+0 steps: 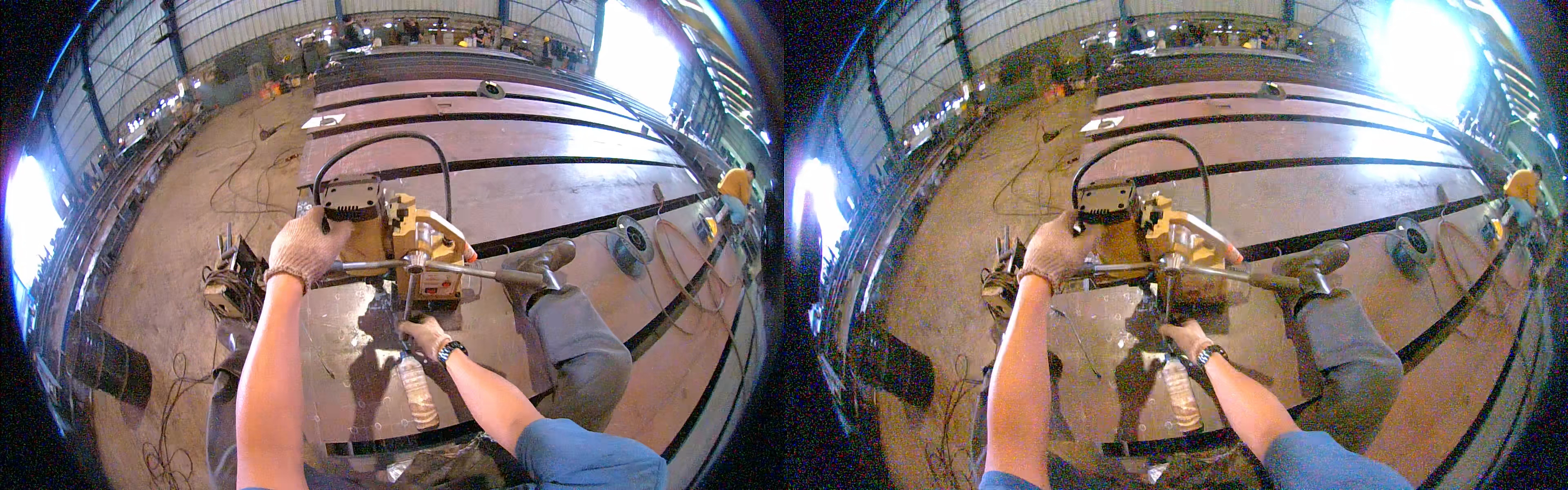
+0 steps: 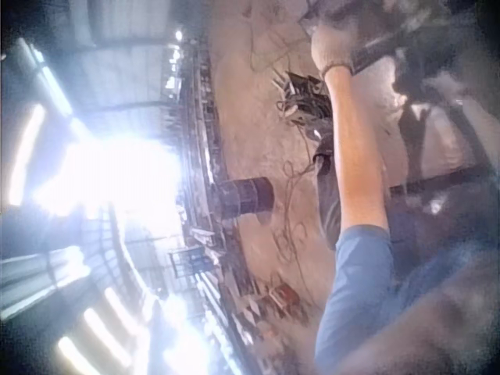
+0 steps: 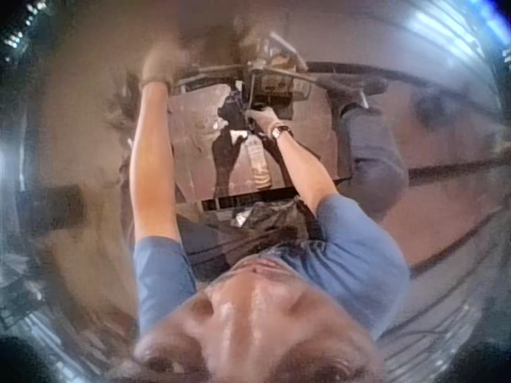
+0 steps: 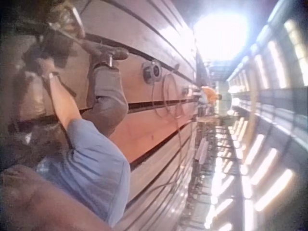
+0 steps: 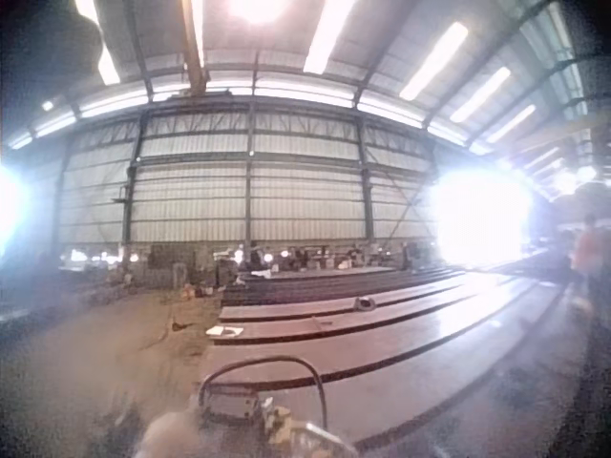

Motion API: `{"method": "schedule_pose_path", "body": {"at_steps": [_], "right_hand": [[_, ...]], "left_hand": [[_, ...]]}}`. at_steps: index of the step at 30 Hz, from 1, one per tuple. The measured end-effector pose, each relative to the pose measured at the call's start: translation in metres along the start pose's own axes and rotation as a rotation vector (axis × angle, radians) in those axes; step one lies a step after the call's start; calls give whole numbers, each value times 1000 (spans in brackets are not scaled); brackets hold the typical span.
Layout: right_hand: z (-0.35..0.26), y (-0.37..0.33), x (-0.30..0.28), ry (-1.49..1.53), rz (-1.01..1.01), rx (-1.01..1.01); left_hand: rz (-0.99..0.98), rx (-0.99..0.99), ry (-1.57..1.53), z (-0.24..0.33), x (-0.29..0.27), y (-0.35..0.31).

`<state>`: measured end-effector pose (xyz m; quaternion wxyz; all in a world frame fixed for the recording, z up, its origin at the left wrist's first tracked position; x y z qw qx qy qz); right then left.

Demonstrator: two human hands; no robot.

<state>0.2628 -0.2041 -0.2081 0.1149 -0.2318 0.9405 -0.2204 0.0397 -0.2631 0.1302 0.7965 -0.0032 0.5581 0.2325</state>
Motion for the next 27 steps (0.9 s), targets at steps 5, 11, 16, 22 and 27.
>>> {"method": "schedule_pose_path", "body": {"at_steps": [5,11,16,22,27], "right_hand": [[-6,16,10,26,-19,79],[-14,6,21,-170,-42,41],[-12,7,21,-186,-44,14],[-1,14,11,-309,-8,-45],[-16,-6,20,-99,-142,-3]], "left_hand": [[63,12,12,2,7,2],[127,-45,80,-1,0,-10],[176,-61,149,-1,3,-10],[120,-134,214,4,7,-1],[153,-137,303,-5,12,-8]]}}
Point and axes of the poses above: each hand's wrist, its own y-axis towards the middle knuckle, its own x-axis out of the palm, z = x × y, the point moved 1 cm from there along y, towards the middle knuckle, and after that the axes turned 3 degrees about x, right-handed, at the moved point
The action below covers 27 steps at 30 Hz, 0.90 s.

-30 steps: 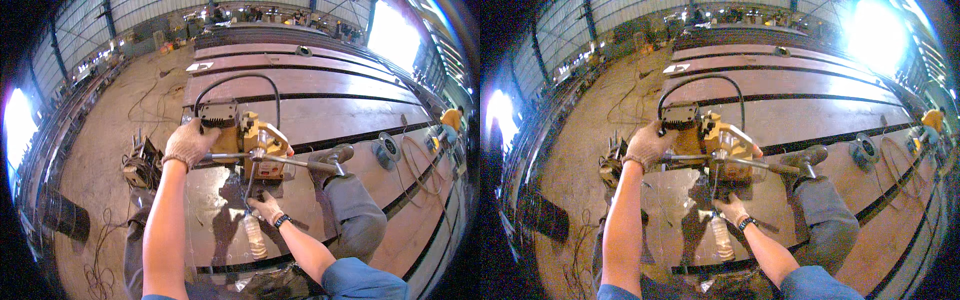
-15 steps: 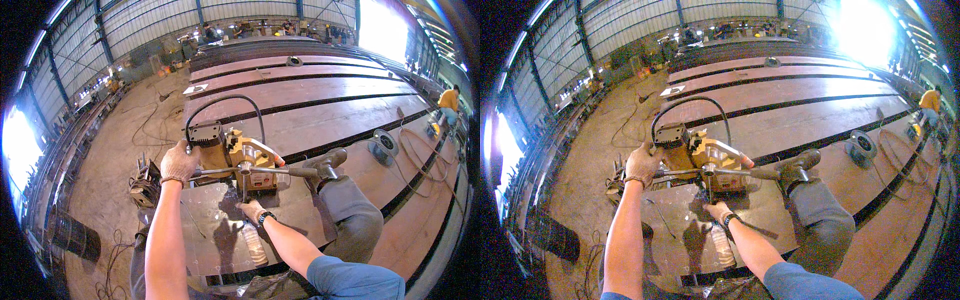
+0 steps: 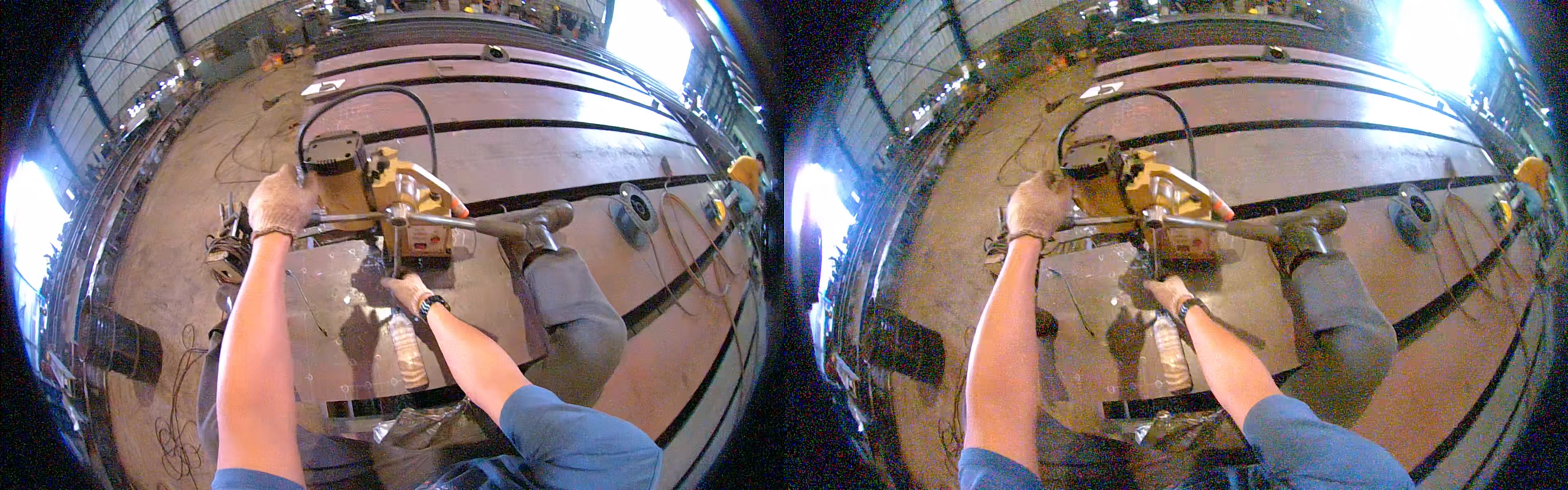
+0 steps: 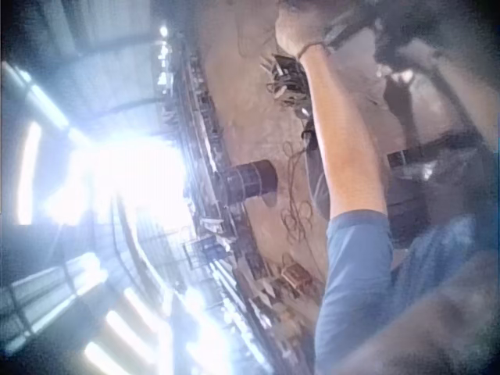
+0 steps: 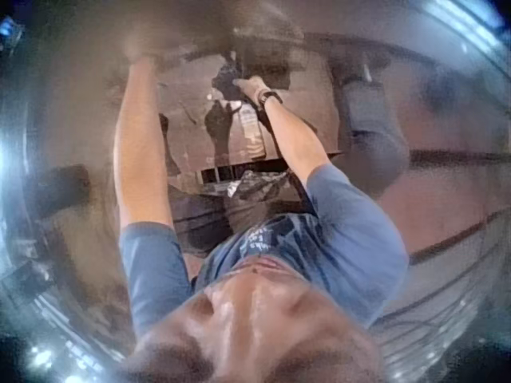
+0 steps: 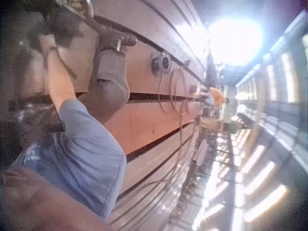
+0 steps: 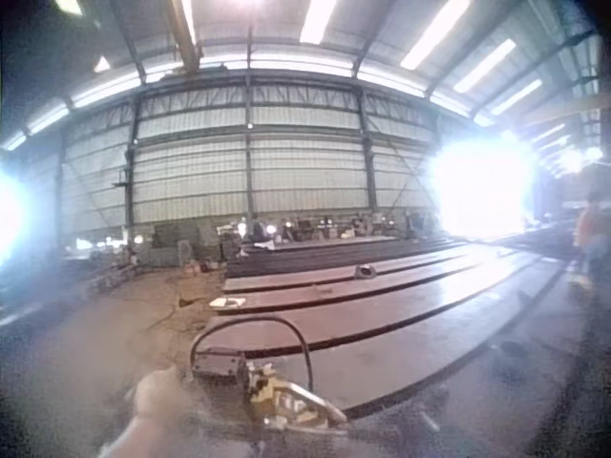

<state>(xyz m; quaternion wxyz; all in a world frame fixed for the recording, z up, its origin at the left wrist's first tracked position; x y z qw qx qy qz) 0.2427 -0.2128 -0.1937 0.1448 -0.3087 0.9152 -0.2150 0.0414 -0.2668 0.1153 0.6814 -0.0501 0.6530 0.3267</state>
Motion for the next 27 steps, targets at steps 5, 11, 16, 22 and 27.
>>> {"method": "schedule_pose_path", "body": {"at_steps": [5,11,16,22,27], "right_hand": [[24,22,-32,-190,130,-110],[-17,-3,39,76,-28,-12],[22,22,-6,-75,106,-71],[-5,-2,-2,-113,93,-81],[19,14,-31,-110,189,-201]], "left_hand": [[32,11,-53,35,-9,-3],[78,-99,45,-22,-24,-17],[105,-27,-44,10,6,-1],[161,-73,9,-2,-1,-4],[171,-72,-80,33,0,-2]]}}
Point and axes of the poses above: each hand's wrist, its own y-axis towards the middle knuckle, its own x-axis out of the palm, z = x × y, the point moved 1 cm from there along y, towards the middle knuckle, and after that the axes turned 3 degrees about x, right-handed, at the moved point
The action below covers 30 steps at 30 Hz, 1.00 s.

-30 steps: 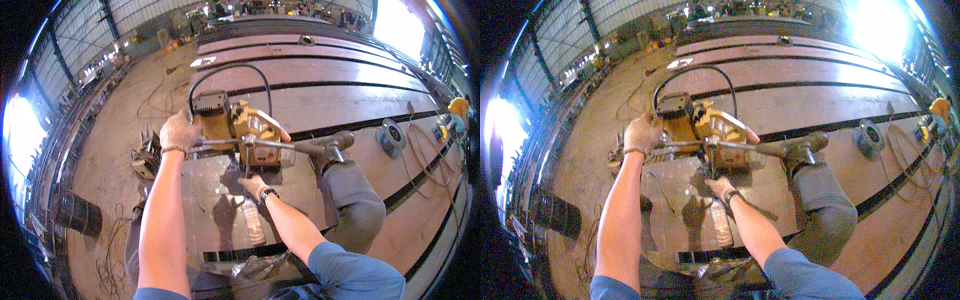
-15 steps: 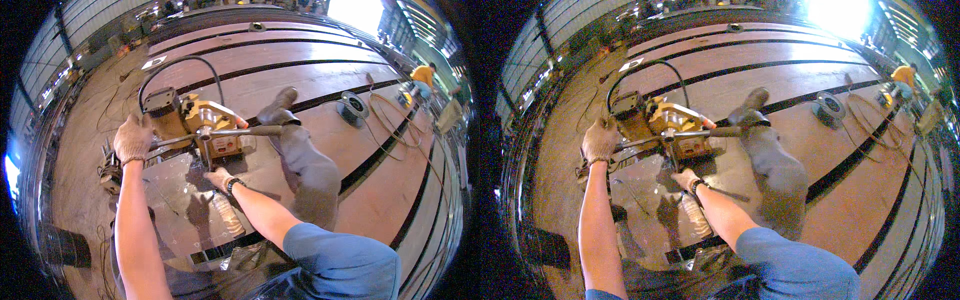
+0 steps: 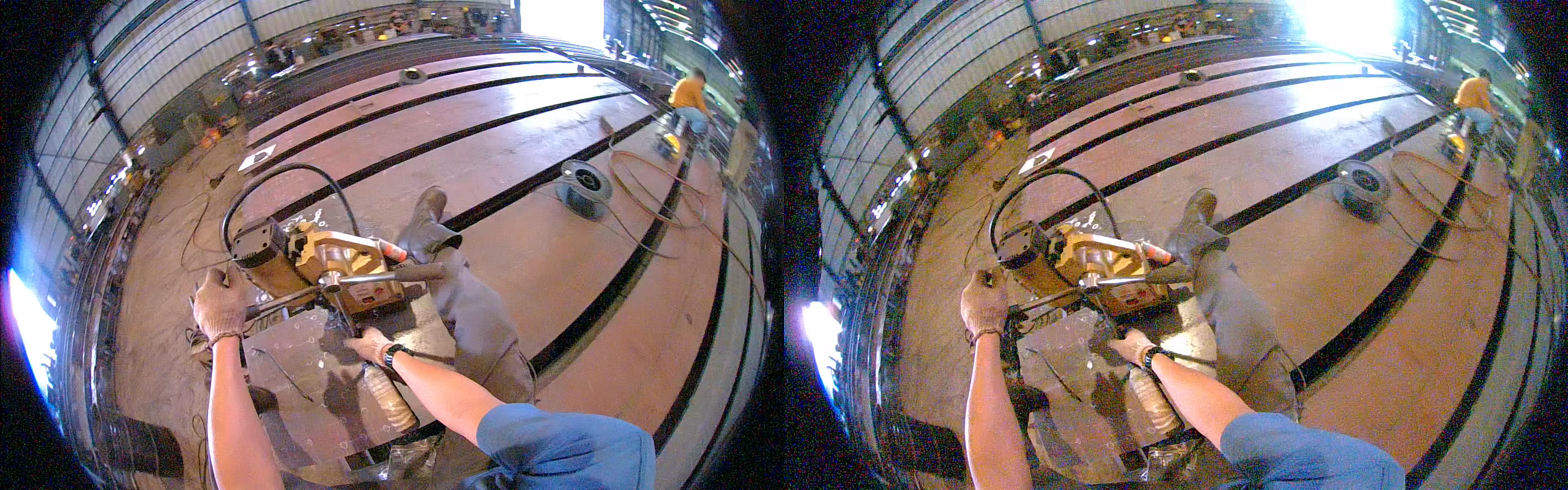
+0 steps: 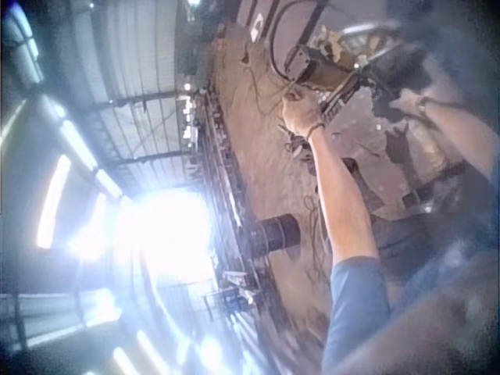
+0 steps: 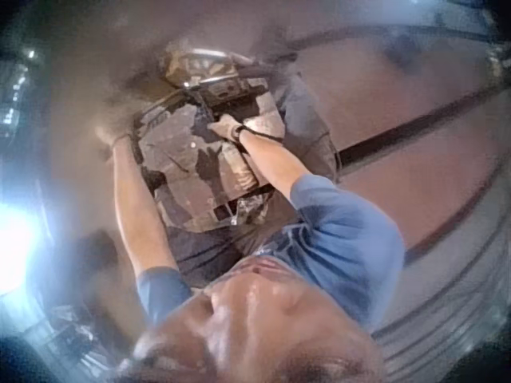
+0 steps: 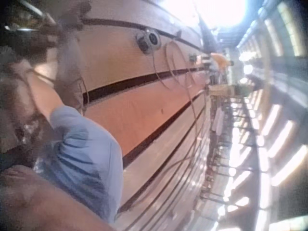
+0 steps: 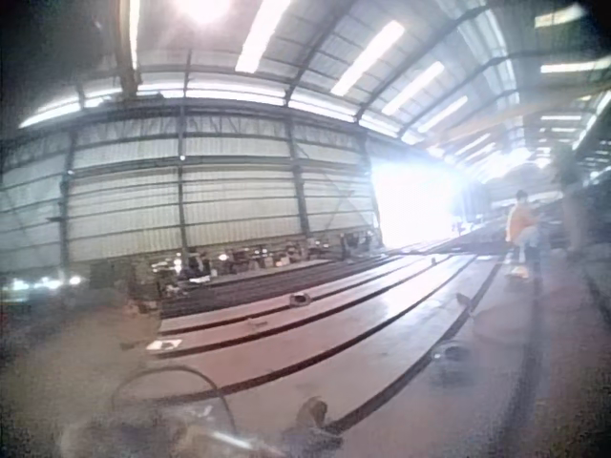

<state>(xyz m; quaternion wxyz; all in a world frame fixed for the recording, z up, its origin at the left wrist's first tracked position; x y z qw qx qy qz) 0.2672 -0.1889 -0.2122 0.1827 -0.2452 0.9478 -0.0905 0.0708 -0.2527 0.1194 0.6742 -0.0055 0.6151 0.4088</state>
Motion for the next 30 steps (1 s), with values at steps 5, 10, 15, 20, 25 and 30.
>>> {"method": "schedule_pose_path", "body": {"at_steps": [5,10,15,20,25,30], "right_hand": [[5,10,25,-416,-159,-3],[26,12,39,151,-166,82],[31,18,23,69,-96,104],[18,12,18,119,-106,164],[6,5,19,150,-136,195],[0,-1,8,75,-56,177]], "left_hand": [[25,-1,66,-32,5,1],[-35,-55,137,-37,6,-4],[-47,-47,86,-20,-5,-8],[-90,-42,22,-26,-6,-3],[-44,-35,-29,-36,-2,-3],[-20,-18,-96,-37,9,1]]}}
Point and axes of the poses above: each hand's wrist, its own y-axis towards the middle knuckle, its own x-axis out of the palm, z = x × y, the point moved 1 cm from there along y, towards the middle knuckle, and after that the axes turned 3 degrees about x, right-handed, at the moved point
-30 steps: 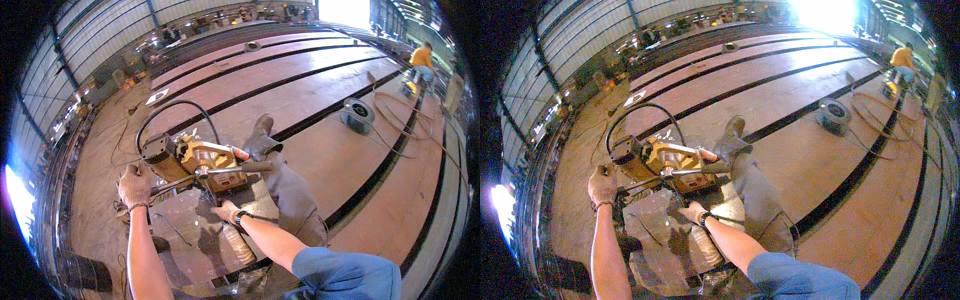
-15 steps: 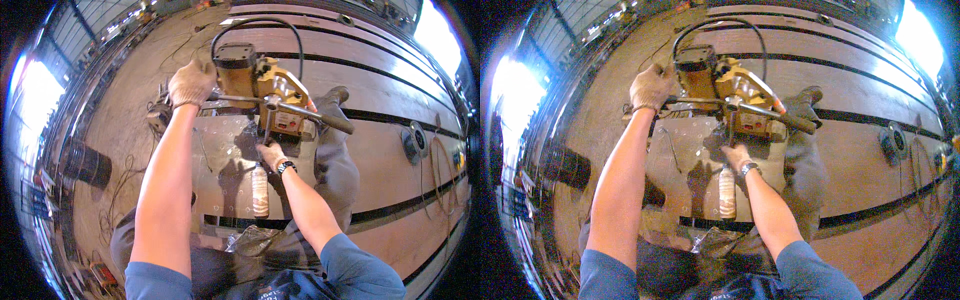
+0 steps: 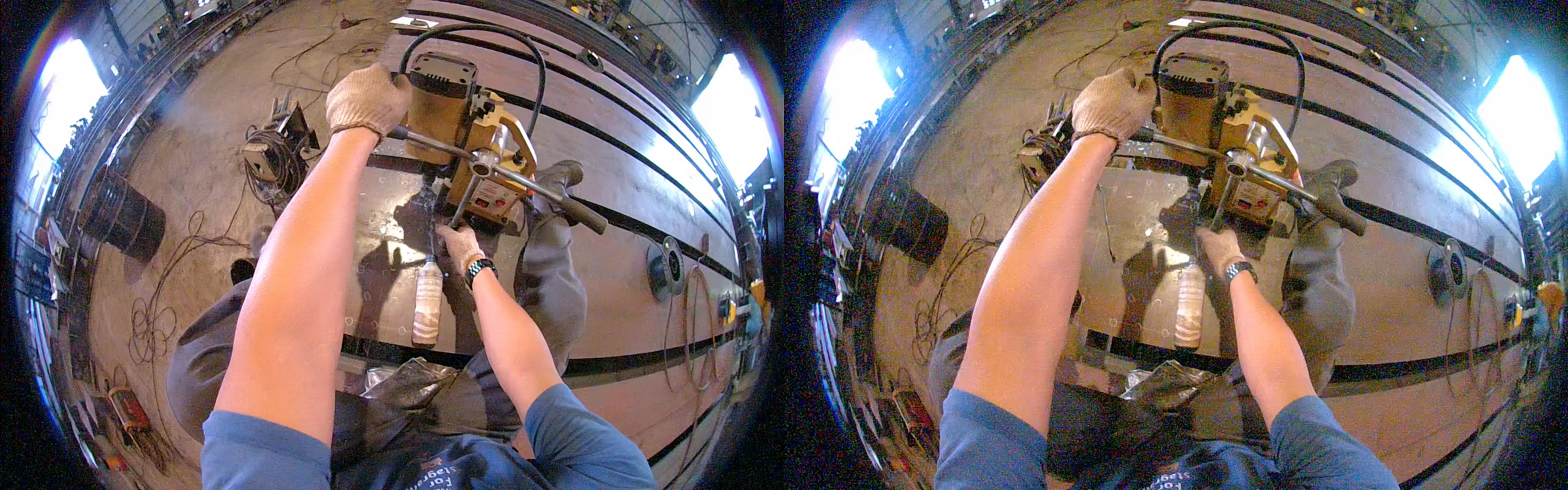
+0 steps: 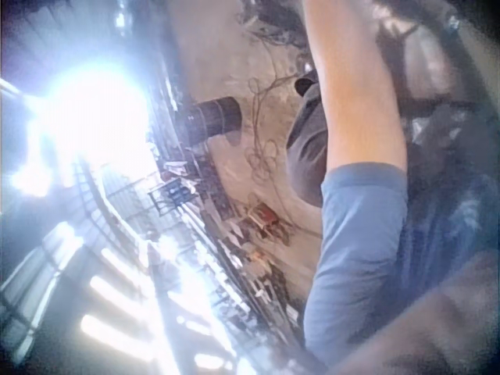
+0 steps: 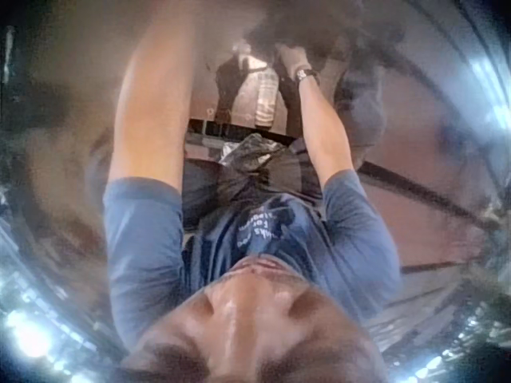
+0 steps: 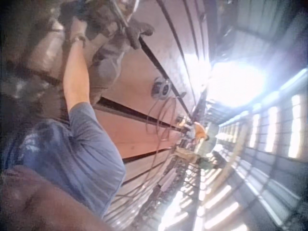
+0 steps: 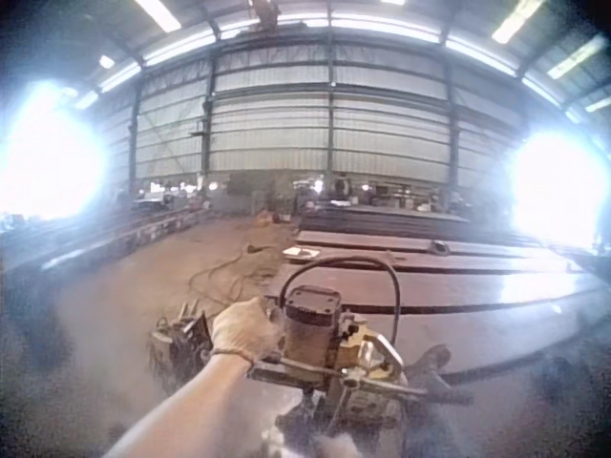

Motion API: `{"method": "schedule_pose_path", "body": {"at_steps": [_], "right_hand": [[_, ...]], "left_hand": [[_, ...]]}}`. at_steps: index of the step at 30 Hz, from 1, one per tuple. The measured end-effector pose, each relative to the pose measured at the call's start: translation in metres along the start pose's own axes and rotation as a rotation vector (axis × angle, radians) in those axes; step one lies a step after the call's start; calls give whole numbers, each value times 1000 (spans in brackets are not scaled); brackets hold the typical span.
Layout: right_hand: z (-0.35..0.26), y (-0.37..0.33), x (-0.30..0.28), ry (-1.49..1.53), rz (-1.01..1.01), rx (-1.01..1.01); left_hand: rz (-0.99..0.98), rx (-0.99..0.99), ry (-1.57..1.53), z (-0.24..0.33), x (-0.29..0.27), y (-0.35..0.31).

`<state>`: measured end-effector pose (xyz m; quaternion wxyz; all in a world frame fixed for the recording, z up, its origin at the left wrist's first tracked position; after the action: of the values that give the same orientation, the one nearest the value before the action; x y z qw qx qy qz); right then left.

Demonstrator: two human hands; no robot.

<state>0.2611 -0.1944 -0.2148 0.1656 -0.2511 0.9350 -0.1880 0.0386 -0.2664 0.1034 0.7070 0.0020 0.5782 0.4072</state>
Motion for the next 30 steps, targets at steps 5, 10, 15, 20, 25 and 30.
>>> {"method": "schedule_pose_path", "body": {"at_steps": [5,10,15,20,25,30], "right_hand": [[-26,-27,11,-44,-27,60],[-15,-13,5,9,-8,86],[-14,-13,7,14,9,25],[-16,-15,2,20,-63,28],[-23,-24,1,-3,-13,32],[-35,-36,2,-75,-6,74]], "left_hand": [[-13,-22,3,-11,-6,-6],[-25,-17,-8,-6,-5,-4],[-41,-29,4,-8,-7,-5],[-35,-34,-22,-7,-7,-5],[-30,-27,-23,-7,-4,-5],[-16,-11,-27,-15,-1,-3]]}}
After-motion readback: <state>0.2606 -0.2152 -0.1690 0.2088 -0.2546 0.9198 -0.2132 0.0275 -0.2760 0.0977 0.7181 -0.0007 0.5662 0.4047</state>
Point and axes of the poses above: each hand's wrist, its own y-axis towards the middle knuckle, its own x-axis out of the palm, z = x × y, the point moved 1 cm from there along y, towards the middle knuckle, and after that the axes turned 3 degrees about x, right-handed, at the moved point
